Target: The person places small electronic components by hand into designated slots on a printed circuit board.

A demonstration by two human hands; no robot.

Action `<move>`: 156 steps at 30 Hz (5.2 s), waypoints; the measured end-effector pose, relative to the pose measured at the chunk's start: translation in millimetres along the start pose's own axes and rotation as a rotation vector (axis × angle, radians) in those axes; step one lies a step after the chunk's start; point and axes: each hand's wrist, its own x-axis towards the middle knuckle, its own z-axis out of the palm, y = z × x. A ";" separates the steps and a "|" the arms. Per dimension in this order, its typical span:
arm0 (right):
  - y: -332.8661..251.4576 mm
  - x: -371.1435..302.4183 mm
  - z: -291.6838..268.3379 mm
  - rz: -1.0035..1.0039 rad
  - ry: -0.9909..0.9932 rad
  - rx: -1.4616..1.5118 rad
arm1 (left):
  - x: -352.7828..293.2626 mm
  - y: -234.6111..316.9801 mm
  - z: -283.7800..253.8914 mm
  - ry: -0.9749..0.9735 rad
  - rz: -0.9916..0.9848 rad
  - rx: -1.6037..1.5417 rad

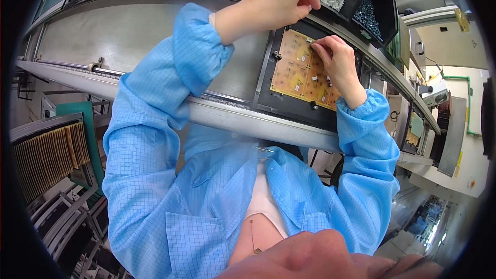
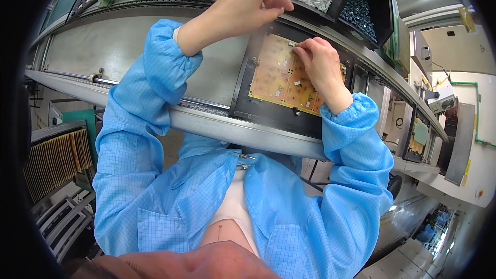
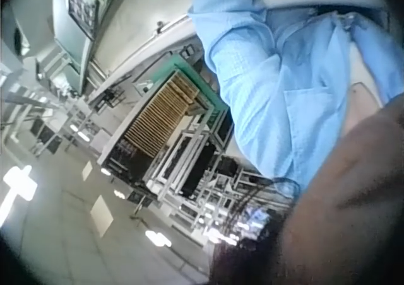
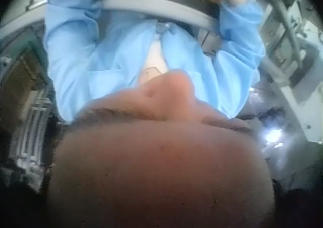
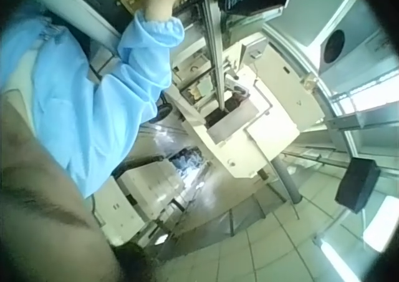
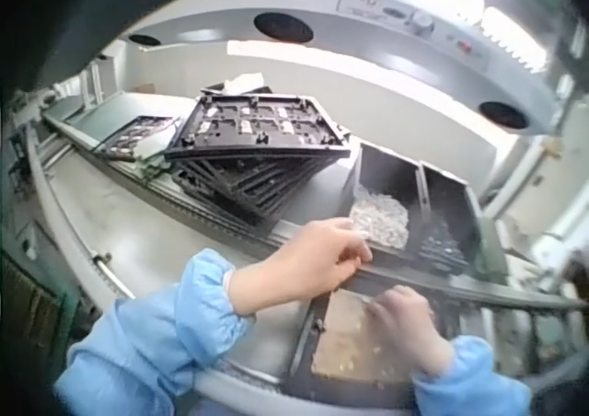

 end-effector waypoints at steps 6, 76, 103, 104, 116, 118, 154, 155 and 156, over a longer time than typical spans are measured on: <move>4.0 -6.0 0.2 -0.085 -0.001 -0.054 | -33.7 -10.2 10.9 -0.027 -0.015 -0.085; 83.3 38.0 -49.0 -0.049 0.391 -0.214 | -55.2 -8.6 27.4 -0.090 -0.399 -0.454; 38.8 51.7 -37.3 -0.081 0.206 -0.068 | -52.9 2.2 67.6 -0.349 -0.087 0.130; 34.3 46.7 -35.8 -0.078 0.199 -0.066 | -52.2 0.1 68.7 -0.375 -0.077 0.165; -5.0 6.5 -38.1 0.111 -0.052 0.406 | -46.3 3.6 62.9 -0.542 -0.094 0.286; -4.6 -1.8 -41.2 0.134 -0.089 0.528 | -50.1 5.5 59.2 -0.552 -0.076 0.310; 1.8 -50.0 -21.8 0.585 -0.267 1.207 | -69.5 0.8 72.6 -0.192 0.436 0.408; 5.7 -53.2 -22.8 0.597 -0.255 1.232 | -66.9 5.5 74.0 -0.186 0.442 0.402; 8.4 -55.3 -25.3 0.609 -0.243 1.255 | -64.0 11.0 74.5 -0.215 0.440 0.412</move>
